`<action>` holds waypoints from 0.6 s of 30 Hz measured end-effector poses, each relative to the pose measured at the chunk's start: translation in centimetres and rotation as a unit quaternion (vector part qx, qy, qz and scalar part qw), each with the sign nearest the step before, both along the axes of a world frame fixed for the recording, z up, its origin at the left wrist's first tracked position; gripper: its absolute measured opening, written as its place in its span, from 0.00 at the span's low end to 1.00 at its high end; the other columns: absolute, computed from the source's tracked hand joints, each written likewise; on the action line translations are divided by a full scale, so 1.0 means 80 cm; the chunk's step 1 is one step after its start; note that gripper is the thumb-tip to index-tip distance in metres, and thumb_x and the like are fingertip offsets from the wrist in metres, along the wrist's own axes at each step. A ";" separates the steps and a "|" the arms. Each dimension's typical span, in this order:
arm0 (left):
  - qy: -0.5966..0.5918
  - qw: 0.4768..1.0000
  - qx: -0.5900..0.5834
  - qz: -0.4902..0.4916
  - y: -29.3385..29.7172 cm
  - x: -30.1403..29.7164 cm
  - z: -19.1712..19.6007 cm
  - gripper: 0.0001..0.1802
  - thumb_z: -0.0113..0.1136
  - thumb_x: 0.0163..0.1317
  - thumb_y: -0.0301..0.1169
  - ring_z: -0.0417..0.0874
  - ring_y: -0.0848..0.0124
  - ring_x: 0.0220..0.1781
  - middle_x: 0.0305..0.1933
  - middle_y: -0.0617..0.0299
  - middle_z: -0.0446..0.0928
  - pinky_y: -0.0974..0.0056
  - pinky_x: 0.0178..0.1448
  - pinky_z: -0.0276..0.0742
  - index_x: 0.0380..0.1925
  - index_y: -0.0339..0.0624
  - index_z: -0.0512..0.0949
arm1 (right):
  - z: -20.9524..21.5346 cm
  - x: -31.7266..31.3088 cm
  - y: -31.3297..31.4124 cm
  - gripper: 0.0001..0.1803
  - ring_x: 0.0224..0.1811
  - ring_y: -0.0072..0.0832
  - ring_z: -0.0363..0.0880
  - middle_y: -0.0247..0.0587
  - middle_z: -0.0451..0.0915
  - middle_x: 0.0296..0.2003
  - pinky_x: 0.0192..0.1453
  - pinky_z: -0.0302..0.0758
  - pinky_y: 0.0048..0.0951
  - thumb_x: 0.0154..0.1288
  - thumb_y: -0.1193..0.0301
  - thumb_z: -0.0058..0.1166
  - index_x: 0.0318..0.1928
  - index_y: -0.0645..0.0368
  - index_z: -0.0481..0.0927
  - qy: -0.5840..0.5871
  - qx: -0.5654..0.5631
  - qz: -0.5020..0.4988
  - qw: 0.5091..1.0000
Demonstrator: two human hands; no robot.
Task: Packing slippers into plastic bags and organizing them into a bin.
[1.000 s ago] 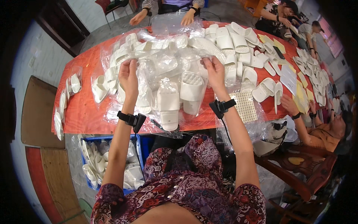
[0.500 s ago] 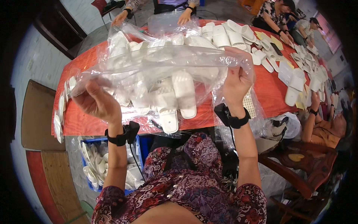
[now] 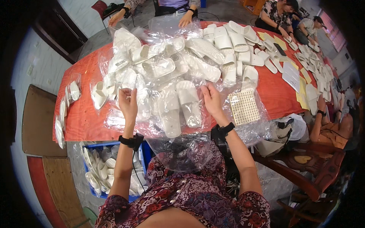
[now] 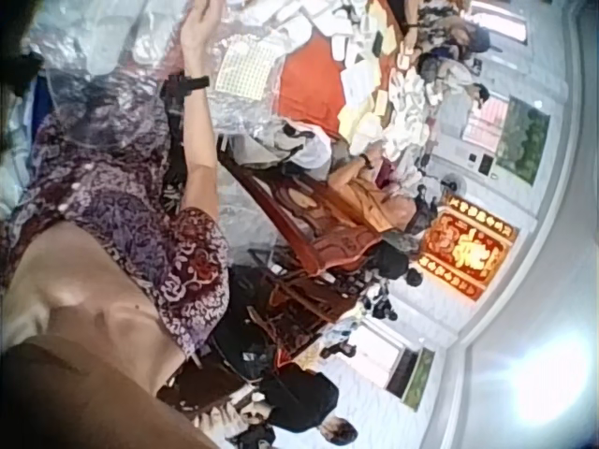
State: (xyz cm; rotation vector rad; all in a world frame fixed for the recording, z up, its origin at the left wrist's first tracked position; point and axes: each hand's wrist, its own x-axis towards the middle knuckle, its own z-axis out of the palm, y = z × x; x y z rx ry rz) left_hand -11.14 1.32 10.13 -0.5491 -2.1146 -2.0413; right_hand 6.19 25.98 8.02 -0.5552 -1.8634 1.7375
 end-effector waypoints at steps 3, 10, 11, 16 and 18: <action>0.189 0.941 -0.262 0.097 0.013 0.011 0.004 0.28 0.64 0.50 0.30 0.69 0.55 0.48 0.46 0.43 0.67 0.56 0.51 0.66 0.51 0.35 0.66 | -0.026 0.001 -0.002 0.10 0.14 0.13 0.64 0.29 0.70 0.17 0.17 0.60 0.17 0.68 0.69 0.45 0.30 0.60 0.71 -0.022 0.010 -0.008 1.000; 0.294 0.913 -0.279 -0.052 0.094 0.032 0.050 0.24 0.61 0.51 0.30 0.68 0.56 0.51 0.48 0.51 0.71 0.54 0.55 0.60 0.50 0.41 0.70 | -0.012 -0.012 -0.028 0.09 0.16 0.15 0.67 0.31 0.70 0.18 0.21 0.65 0.18 0.66 0.69 0.46 0.31 0.61 0.70 -0.039 0.040 0.011 0.998; 0.297 0.898 -0.315 -0.081 0.106 0.033 0.044 0.18 0.60 0.53 0.30 0.71 0.57 0.48 0.44 0.54 0.73 0.55 0.53 0.60 0.45 0.42 0.73 | -0.009 -0.013 -0.030 0.09 0.16 0.15 0.67 0.31 0.70 0.18 0.21 0.65 0.18 0.66 0.69 0.46 0.31 0.61 0.70 -0.040 0.041 0.011 0.998; 0.220 0.892 -0.363 -0.158 0.126 0.029 0.009 0.05 0.56 0.55 0.31 0.76 0.60 0.36 0.30 0.60 0.78 0.57 0.47 0.61 0.30 0.45 0.78 | -0.014 -0.019 -0.020 0.09 0.22 0.19 0.73 0.35 0.75 0.22 0.28 0.69 0.22 0.65 0.69 0.48 0.36 0.63 0.72 -0.033 0.198 0.003 0.980; 0.215 0.894 -0.349 -0.180 0.127 0.036 0.005 0.04 0.56 0.55 0.30 0.76 0.61 0.31 0.25 0.62 0.77 0.58 0.46 0.62 0.26 0.45 0.78 | -0.007 -0.029 -0.018 0.09 0.23 0.19 0.74 0.36 0.76 0.23 0.29 0.70 0.22 0.65 0.69 0.49 0.36 0.63 0.72 -0.005 0.163 -0.026 0.986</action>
